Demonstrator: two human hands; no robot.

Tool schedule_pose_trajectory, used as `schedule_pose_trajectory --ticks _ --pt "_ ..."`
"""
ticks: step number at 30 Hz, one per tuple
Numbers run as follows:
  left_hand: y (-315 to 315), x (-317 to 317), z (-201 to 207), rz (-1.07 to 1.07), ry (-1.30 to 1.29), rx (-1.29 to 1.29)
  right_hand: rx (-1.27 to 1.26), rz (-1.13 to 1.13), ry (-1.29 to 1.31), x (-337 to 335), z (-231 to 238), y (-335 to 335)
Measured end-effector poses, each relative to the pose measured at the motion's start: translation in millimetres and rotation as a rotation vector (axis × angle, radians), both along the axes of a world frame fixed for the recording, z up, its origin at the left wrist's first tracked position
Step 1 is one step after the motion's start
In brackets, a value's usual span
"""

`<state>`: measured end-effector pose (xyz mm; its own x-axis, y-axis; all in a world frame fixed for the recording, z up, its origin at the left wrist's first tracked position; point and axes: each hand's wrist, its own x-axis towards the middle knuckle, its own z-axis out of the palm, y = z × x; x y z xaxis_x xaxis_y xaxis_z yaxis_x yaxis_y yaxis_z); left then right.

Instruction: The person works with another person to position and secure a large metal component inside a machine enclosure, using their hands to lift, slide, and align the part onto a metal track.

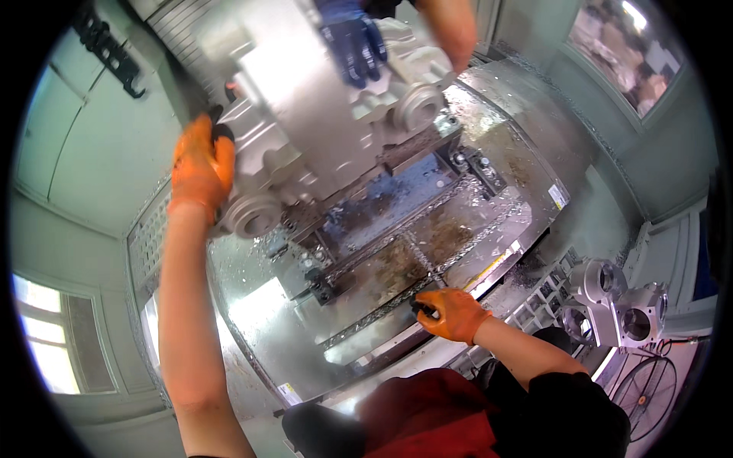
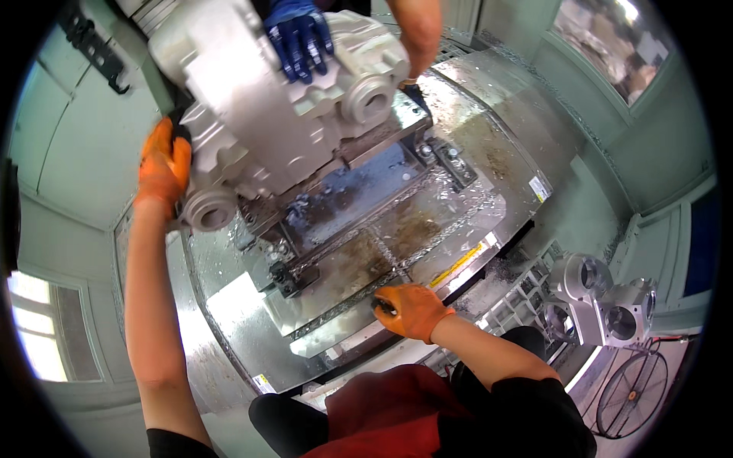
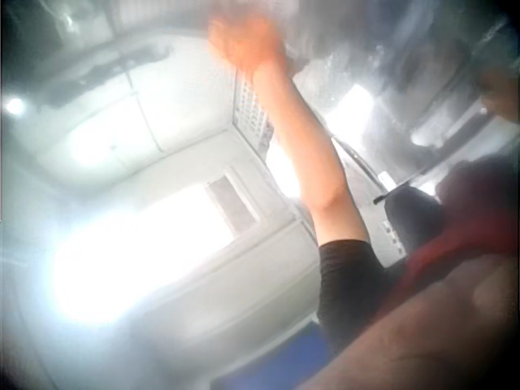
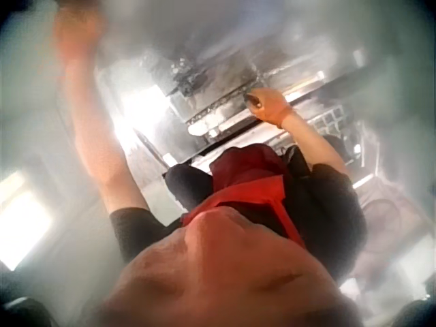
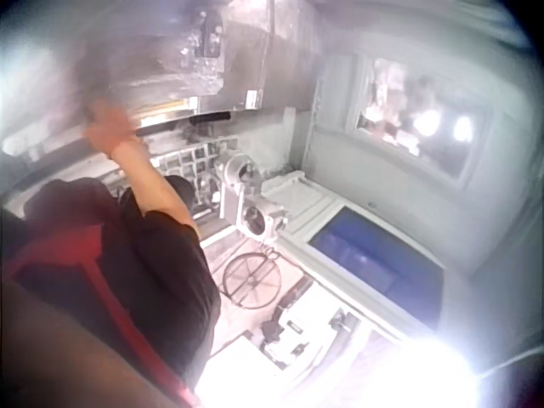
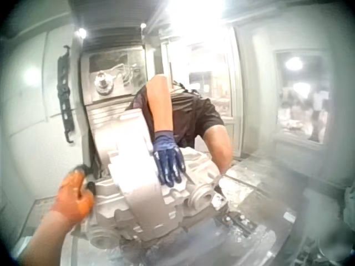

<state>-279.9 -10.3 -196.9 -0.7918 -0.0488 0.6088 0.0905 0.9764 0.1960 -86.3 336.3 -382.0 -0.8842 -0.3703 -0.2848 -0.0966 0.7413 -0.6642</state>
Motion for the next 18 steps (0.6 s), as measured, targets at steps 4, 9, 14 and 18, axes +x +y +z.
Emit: schedule_pose_trajectory --ticks 4,9,14,18 --pt "-3.9 -8.4 -15.4 0.016 -0.007 -0.111 -0.071 -0.049 -0.008 -5.2 -1.5 15.4" --pt "18.9 2.2 -0.3 -0.093 -0.108 0.074 -0.12 -0.066 -0.056 -12.0 -3.5 39.7" --pt "-44.1 -13.8 -30.0 -0.088 0.001 0.0 -0.213 -0.12 0.001 -10.4 -5.9 42.2" --pt "-25.6 -17.9 -20.6 -0.104 -0.085 0.085 -0.219 -0.065 -0.027 -16.2 0.5 54.0"
